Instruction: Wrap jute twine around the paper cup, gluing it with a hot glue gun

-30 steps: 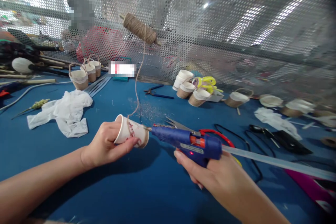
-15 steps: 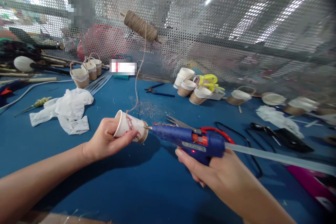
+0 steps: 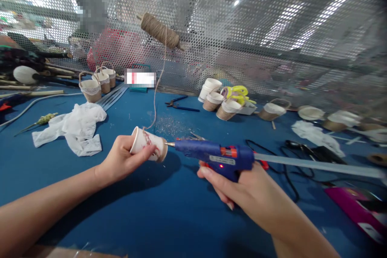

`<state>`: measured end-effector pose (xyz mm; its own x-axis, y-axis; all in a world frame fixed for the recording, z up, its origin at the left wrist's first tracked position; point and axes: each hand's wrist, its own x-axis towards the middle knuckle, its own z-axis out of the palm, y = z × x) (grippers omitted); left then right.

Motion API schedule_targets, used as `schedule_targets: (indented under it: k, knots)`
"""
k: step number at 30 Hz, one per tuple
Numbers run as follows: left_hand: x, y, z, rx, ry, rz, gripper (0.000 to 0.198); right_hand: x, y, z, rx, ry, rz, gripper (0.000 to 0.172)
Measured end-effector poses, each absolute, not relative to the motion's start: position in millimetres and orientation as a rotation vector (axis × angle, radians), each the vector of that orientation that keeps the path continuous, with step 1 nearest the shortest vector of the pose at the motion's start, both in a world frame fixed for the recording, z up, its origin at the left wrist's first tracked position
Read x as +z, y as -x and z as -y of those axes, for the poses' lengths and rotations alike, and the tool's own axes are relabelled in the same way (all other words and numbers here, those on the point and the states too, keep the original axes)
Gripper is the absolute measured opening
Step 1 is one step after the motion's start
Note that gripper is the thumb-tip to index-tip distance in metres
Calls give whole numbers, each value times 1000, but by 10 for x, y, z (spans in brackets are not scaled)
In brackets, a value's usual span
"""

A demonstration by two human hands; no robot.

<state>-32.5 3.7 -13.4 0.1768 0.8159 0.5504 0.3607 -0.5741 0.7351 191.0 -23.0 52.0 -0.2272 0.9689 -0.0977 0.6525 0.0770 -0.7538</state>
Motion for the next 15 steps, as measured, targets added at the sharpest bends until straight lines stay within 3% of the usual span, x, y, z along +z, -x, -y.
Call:
schedule_targets:
  k: [6,10,15]
  knots:
    - [-165,294,-92,1325,-1503,-1239,30,509,-2013,-89,1179,1436,1758,22]
    - [-176,292,-94,1325,-1451,-1237,29,433,-2146,-489,768,1689,1649,27]
    - [-174,285,-64,1343,-1502,-1231,29,217,-2303,-923,609,1920,1656,36]
